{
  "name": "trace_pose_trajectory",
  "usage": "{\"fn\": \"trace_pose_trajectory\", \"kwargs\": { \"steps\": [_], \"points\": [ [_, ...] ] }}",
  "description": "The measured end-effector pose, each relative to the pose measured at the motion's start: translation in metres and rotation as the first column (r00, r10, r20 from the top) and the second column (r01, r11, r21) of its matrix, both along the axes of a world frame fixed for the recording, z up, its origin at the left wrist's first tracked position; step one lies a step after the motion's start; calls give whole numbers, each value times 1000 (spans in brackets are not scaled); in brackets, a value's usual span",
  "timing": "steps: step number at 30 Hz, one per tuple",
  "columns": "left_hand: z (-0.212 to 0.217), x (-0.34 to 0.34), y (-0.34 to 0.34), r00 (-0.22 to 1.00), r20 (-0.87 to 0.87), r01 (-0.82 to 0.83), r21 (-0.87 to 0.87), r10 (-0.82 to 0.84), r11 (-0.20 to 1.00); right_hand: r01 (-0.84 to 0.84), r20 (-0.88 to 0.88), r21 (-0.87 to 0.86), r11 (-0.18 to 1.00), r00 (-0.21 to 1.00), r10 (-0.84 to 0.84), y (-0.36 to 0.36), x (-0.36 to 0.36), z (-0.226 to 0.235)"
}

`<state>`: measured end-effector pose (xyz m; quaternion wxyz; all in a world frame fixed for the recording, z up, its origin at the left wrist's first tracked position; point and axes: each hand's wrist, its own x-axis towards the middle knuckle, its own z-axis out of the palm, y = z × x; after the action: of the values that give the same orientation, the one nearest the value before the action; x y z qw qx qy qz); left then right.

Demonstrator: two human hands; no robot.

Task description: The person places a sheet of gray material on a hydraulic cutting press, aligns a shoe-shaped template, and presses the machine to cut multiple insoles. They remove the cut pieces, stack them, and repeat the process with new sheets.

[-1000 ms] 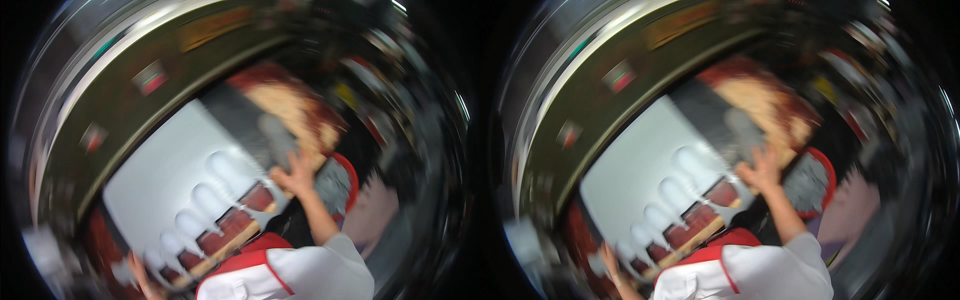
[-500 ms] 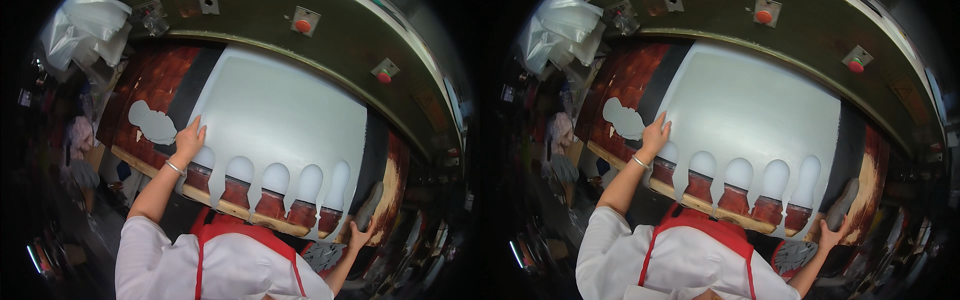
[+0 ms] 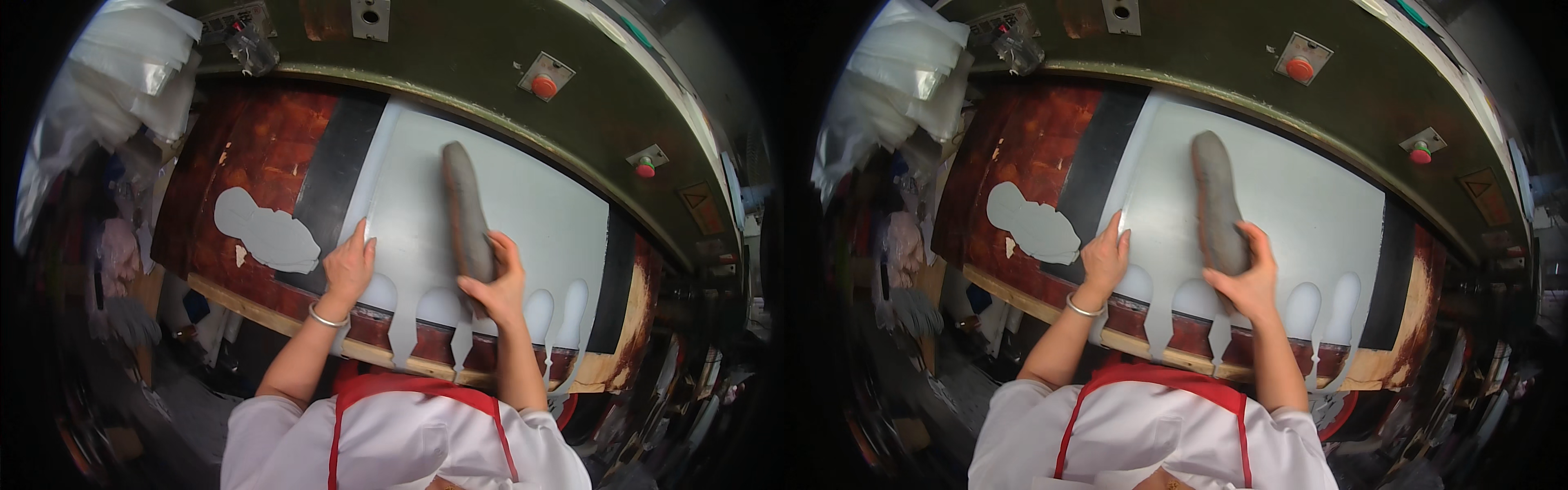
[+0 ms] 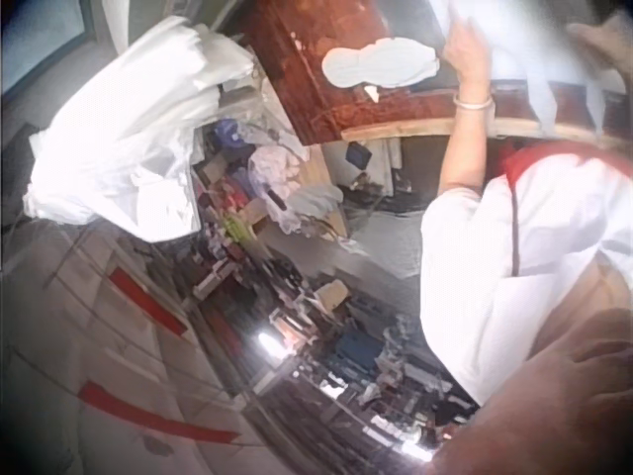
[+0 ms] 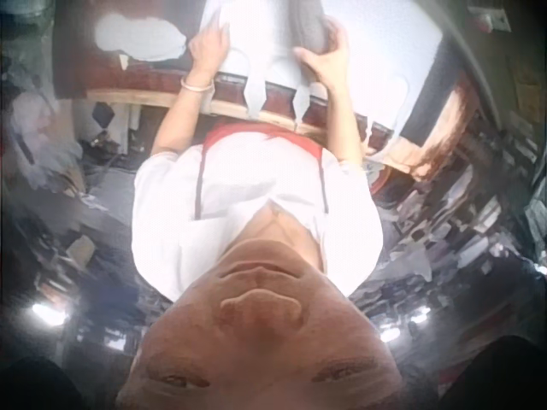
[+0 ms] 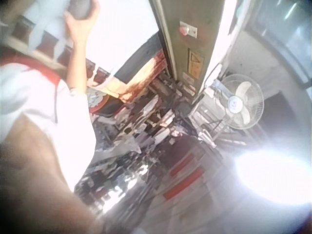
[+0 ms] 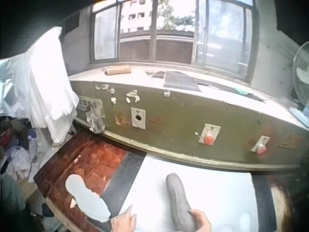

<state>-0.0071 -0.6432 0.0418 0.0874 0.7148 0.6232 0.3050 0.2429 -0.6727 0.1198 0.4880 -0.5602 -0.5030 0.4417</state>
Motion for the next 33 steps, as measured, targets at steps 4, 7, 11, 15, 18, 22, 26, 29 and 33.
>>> {"fn": "trace_pose_trajectory", "kwargs": {
  "steps": [4,7,11,15,18,22,26,29,33],
  "points": [
    [2,-1,0,1000,26,11,-11,-10,1000,84,573,110,990,808,-133,44,-89,-17],
    [5,-3,-1,999,49,17,-1,-17,1000,145,679,171,975,699,-223,48,-121,-29],
    [9,-3,3,1000,17,18,-50,-17,999,38,689,106,994,717,-101,43,-106,-43],
    [23,0,10,999,-44,6,-134,-12,991,190,422,54,980,885,-195,49,-38,-44],
    [49,-1,7,993,106,-25,-210,48,977,543,378,61,838,764,-523,60,58,-18],
    [91,-7,-26,974,20,-192,-455,226,870,691,599,342,637,362,-714,79,183,16],
    [99,-6,-34,981,-173,-168,-499,92,850,682,692,296,669,329,-642,89,205,13],
    [91,-2,-15,978,-195,-164,-501,73,850,697,657,286,658,357,-664,81,191,7],
    [86,-3,1,983,-161,-152,-452,87,879,618,683,308,724,386,-620,50,184,18]
  ]
}}
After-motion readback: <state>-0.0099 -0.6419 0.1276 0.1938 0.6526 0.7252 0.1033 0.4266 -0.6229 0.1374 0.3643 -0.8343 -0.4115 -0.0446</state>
